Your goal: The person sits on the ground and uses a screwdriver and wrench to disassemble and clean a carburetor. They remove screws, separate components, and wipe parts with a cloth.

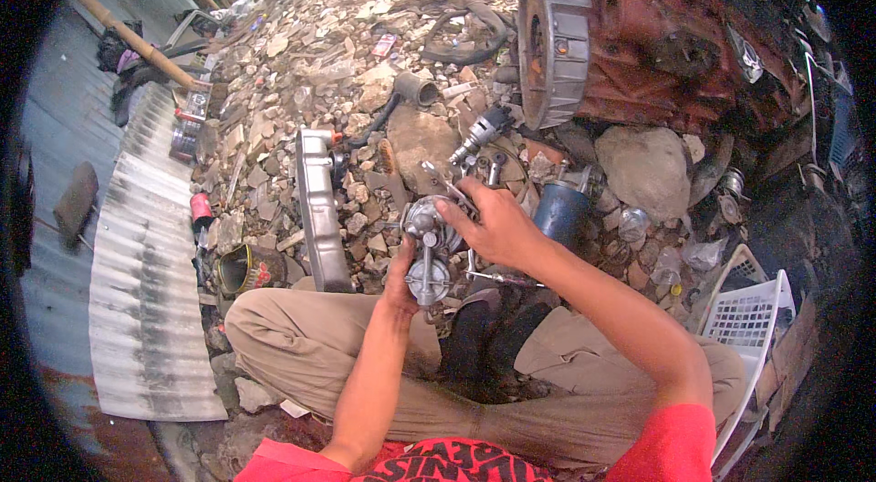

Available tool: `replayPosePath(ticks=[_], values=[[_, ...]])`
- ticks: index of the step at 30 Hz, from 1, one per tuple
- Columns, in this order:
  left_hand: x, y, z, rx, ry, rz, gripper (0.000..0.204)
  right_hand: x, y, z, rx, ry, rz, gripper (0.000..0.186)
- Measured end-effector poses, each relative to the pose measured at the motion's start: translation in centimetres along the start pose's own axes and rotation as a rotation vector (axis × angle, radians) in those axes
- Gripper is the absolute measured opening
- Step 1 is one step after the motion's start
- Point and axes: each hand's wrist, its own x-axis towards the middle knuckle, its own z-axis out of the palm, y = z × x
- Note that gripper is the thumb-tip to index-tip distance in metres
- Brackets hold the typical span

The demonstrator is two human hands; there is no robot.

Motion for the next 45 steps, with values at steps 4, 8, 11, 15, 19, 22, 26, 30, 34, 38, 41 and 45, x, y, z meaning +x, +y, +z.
replayPosePath(ticks=[4, 8, 11, 15, 19, 22, 26, 30, 34, 38, 41, 45], values=[[-0.7, 0.0, 0.8, 0.034, 0.046, 0.146, 0.070, -0.4, -1.7, 0.0, 0.054, 0.063, 0.096, 0.035], [-0.4, 0.1, 1.0, -0.004, 0.020, 0.217, 0.069, 0.4, -2.2, -0.1, -0.026, 0.205, 0.132, 0.034], [-0.6, 0.3, 1.9, 0.007, 0.035, 0.230, 0.066, 0.9, -2.1, -1.1, 0.160, 0.042, 0.287, 0.028], [-0.1, -0.2, 2.0, -0.054, 0.076, 0.152, 0.063, 1.4, -0.9, -1.8, 0.589, -0.052, 0.168, 0.014], [0.2, -0.5, 0.1, -0.134, 0.028, 0.074, 0.069, 1.9, -1.3, -4.9, 0.396, -0.269, 0.003, 0.024], [-0.3, 0.4, 1.9, -0.082, 0.115, 0.125, 0.062, 2.1, -1.7, -5.3, 0.388, -0.208, 0.199, 0.030], [0.1, 0.1, 1.2, 0.007, 0.133, 0.180, 0.070, 2.4, -0.7, -4.8, 0.188, -0.216, 0.440, 0.029], [-0.4, 0.9, 1.0, 0.031, 0.126, 0.215, 0.074, 2.4, -1.9, -5.1, 0.428, -0.320, 0.481, 0.021], [-0.2, 1.0, 0.5, -0.032, 0.064, 0.215, 0.073, 2.2, 0.4, -4.7, 0.222, -0.309, 0.009, 0.020], [-0.3, 1.2, 0.1, 0.038, 0.076, 0.182, 0.072, 2.1, -0.4, -4.7, -0.092, -0.215, -0.077, 0.033], [-0.2, 1.1, 0.1, 0.051, 0.087, 0.165, 0.072, 1.9, -0.4, -4.4, -0.224, -0.210, 0.126, 0.033], [-0.4, 1.6, 0.0, 0.053, 0.021, 0.165, 0.077, 2.0, 0.3, -4.1, 0.135, -0.341, 0.337, 0.028]])
